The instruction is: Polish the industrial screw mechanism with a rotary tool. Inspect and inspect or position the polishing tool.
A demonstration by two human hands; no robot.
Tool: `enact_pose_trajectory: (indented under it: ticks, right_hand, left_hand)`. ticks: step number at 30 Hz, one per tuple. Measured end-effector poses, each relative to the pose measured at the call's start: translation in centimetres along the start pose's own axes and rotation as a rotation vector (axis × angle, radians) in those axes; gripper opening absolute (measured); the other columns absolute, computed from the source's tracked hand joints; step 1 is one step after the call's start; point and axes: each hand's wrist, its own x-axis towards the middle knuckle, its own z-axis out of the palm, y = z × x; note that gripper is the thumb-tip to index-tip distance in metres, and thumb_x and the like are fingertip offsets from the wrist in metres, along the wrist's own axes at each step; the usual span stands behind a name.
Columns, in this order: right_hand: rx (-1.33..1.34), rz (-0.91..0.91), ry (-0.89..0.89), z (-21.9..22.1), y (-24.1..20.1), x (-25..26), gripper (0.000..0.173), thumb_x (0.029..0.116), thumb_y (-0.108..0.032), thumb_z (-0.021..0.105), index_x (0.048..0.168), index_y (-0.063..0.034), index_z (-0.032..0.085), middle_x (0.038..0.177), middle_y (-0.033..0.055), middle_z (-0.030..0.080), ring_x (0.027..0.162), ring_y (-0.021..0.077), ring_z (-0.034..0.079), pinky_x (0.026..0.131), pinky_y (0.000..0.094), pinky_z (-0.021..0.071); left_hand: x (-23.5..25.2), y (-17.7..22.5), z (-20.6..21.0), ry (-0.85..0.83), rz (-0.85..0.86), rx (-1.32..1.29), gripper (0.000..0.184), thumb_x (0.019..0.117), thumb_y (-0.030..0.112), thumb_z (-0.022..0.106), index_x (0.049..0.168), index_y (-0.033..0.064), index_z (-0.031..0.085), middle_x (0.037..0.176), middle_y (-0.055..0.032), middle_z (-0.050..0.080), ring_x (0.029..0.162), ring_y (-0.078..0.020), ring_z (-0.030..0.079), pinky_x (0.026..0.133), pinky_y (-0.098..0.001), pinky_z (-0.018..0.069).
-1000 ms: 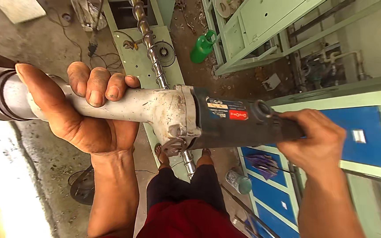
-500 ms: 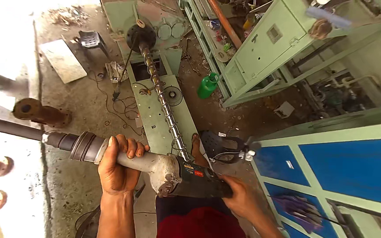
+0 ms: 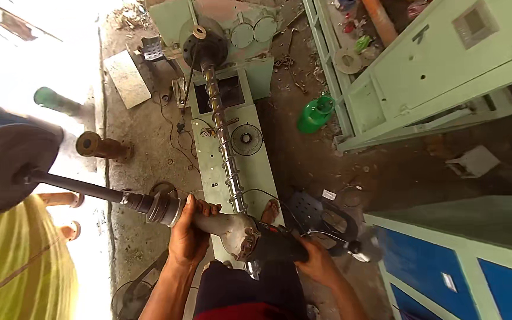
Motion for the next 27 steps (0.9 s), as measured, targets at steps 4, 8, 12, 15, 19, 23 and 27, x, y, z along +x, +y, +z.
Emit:
enact_pose_trajectory:
  ticks: [4, 8, 12, 15, 19, 23, 27]
  right_hand:
    - [0.079, 0.080, -0.102, -1.1, 2.6, 1.7, 0.054, 0.0799, -0.032, 0.084, 0.127, -0.0090, 0.070, 0.113, 0.0151, 0.075, 0.110, 0.0321, 0.071, 0.100, 0.0584, 0.0537]
    - [0.155, 0.160, -0.148, 0.1, 4.1, 3.0, 0.054, 0.0795, -0.030, 0.085, 0.126, -0.0066, 0.070, 0.115, 0.0170, 0.074, 0.111, 0.0325, 0.070, 0.101, 0.0570, 0.0534]
    - [0.195, 0.176, -0.135, 2.2, 5.2, 5.5, 0.054, 0.0778, -0.029, 0.086, 0.124, -0.0063, 0.071, 0.113, 0.0157, 0.074, 0.110, 0.0302, 0.071, 0.101, 0.0553, 0.0541]
    - [0.186, 0.224, -0.171, 3.5, 5.3, 7.8, 0.056, 0.0789, -0.030, 0.086, 0.127, -0.0065, 0.070, 0.117, 0.0155, 0.073, 0.114, 0.0295, 0.069, 0.105, 0.0539, 0.0527]
    - [0.157, 0.216, -0.172, 5.1, 5.5, 11.4, 0.056, 0.0774, -0.029, 0.087, 0.125, -0.0055, 0.070, 0.117, 0.0173, 0.073, 0.114, 0.0316, 0.069, 0.104, 0.0558, 0.0520]
    - [0.152, 0.203, -0.148, 7.4, 6.9, 16.8, 0.049, 0.0765, -0.024, 0.086, 0.119, -0.0030, 0.072, 0.113, 0.0191, 0.073, 0.111, 0.0333, 0.069, 0.102, 0.0564, 0.0524]
    - [0.128, 0.299, -0.194, 10.6, 8.9, 23.9, 0.052, 0.0745, -0.024, 0.088, 0.119, -0.0032, 0.072, 0.112, 0.0192, 0.073, 0.110, 0.0333, 0.070, 0.102, 0.0569, 0.0527]
  left_hand:
    - [2.9, -3.4, 2.2, 0.089, -0.083, 0.061, 0.035, 0.1065, 0.031, 0.048, 0.078, 0.0130, 0.059, 0.071, -0.0023, 0.061, 0.076, -0.0181, 0.066, 0.087, -0.0406, 0.0568]
    - [4.7, -5.5, 2.7, 0.167, -0.116, 0.123, 0.032, 0.1065, 0.027, 0.049, 0.081, 0.0099, 0.057, 0.073, -0.0049, 0.062, 0.076, -0.0195, 0.066, 0.084, -0.0412, 0.0571]
    - [6.0, -6.8, 1.6, 0.253, -0.130, 0.164, 0.031, 0.1054, 0.028, 0.052, 0.082, 0.0074, 0.058, 0.074, -0.0070, 0.063, 0.074, -0.0202, 0.066, 0.082, -0.0410, 0.0585]
    - [7.0, -7.5, -0.2, 0.308, -0.114, 0.155, 0.030, 0.1060, 0.026, 0.053, 0.086, 0.0056, 0.059, 0.074, -0.0077, 0.063, 0.073, -0.0197, 0.065, 0.080, -0.0391, 0.0579]
    - [9.7, -8.3, -3.3, 0.351, -0.117, 0.132, 0.031, 0.1066, 0.026, 0.052, 0.085, 0.0047, 0.059, 0.074, -0.0088, 0.063, 0.073, -0.0199, 0.066, 0.079, -0.0386, 0.0582]
    - [14.8, -11.7, -8.0, 0.340, -0.154, 0.097, 0.035, 0.1072, 0.029, 0.049, 0.083, 0.0054, 0.060, 0.075, -0.0080, 0.063, 0.074, -0.0206, 0.065, 0.081, -0.0410, 0.0582]
    - [21.7, -16.8, -13.5, 0.343, -0.212, 0.029, 0.034, 0.1083, 0.028, 0.050, 0.085, 0.0043, 0.060, 0.074, -0.0088, 0.064, 0.073, -0.0205, 0.066, 0.079, -0.0391, 0.0585]
